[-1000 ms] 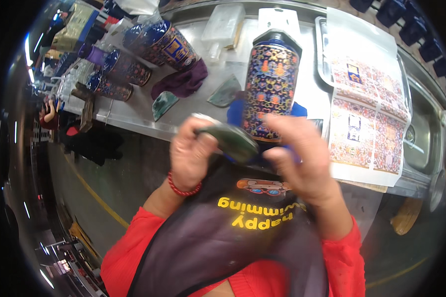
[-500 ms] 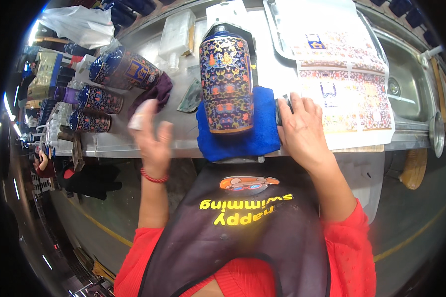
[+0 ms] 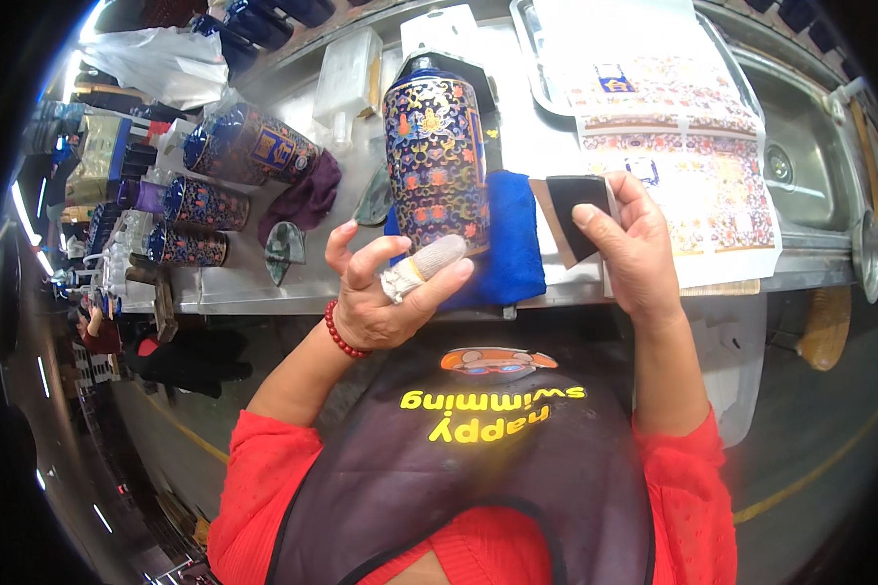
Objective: The person applies decorative stickers to a blue cylindrical bottle, smoothing each sticker with a small tool and rotating the bottle to cover multiple sides. The person then places the finished bottle aside and picks up another blue bottle to repeat the process.
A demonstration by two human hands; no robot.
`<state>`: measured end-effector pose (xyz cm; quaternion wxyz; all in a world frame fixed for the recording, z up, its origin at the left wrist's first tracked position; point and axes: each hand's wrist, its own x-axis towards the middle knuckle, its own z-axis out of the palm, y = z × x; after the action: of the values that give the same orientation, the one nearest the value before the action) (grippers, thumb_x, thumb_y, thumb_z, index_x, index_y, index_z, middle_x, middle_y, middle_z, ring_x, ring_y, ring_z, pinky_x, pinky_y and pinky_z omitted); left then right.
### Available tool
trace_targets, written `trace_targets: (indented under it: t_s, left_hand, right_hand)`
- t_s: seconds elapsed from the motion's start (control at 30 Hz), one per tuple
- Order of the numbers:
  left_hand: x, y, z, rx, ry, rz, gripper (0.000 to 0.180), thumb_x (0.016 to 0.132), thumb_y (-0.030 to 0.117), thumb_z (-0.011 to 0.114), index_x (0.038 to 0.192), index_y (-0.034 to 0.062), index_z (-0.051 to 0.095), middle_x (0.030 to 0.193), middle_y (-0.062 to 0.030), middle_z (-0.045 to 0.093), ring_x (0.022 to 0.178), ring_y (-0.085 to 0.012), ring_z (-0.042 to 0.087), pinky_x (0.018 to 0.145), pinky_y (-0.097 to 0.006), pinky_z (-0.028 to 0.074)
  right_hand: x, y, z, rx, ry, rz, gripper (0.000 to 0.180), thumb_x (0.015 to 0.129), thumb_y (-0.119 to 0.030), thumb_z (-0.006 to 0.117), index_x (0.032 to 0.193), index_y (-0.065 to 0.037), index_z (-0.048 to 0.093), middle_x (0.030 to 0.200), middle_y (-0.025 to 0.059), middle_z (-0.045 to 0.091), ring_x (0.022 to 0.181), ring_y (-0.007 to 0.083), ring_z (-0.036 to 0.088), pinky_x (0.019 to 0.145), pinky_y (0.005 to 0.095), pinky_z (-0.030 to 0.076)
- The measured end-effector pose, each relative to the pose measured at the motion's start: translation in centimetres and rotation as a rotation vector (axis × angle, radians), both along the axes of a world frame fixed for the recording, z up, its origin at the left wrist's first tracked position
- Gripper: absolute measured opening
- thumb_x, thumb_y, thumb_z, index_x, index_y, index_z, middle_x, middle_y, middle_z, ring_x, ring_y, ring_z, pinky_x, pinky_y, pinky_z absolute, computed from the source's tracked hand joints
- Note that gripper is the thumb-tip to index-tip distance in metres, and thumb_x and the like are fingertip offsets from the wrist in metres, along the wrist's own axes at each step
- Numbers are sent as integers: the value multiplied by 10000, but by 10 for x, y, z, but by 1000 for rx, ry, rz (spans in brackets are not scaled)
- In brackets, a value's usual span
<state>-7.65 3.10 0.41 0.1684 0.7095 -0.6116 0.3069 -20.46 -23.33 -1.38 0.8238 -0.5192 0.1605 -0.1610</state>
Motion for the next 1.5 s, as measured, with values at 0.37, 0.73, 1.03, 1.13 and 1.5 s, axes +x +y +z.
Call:
trace_targets:
  t_s: [0.37, 0.73, 1.03, 1.13, 1.5]
  left_hand:
    - [-14, 9, -5, -29, -43, 61, 338, 833, 182, 711, 1138, 315, 768, 1088, 119, 630, 1063, -160, 496, 1128, -529, 272]
    - [-17, 10, -7, -122, 133, 80, 278, 827, 179, 724, 1085, 268, 775, 1114, 83, 658, 1065, -179, 514, 1108, -514, 281]
    - [-5, -8, -10, -94, 581, 304, 952, 803, 424, 803, 1503, -56, 371, 1422, -231, 516, 1292, -410, 444, 1151, -559, 223]
    - [-3, -9, -8, -58, 560, 334, 967, 802, 461, 812, 1493, -62, 382, 1409, -219, 539, 1285, -385, 477, 1157, -558, 212]
    - [5, -1, -26, -41, 604, 326, 1015, 865, 685, 639, 1512, -65, 420, 1371, -179, 572, 1278, -346, 465, 1164, -591, 153]
  right_hand:
    - [35, 24, 38, -1091, -418, 250, 237, 784, 2, 759, 1010, -31, 697, 909, 109, 680, 823, 310, 646, 716, 382, 523]
    - [51, 25, 41, -1463, -487, 17, 215, 771, -57, 705, 982, -96, 709, 864, 54, 597, 781, 266, 568, 700, 385, 464]
    - [100, 17, 64, -836, -211, 250, 104, 835, -88, 709, 936, -76, 684, 780, 86, 612, 688, 299, 597, 639, 433, 456]
    - [97, 19, 72, -1626, -593, -77, 177, 773, -92, 719, 942, -145, 703, 809, 6, 559, 733, 224, 565, 698, 392, 406]
    - [91, 21, 77, -1426, -794, 106, 243, 722, -51, 733, 956, -116, 725, 830, 25, 580, 763, 212, 568, 716, 381, 429]
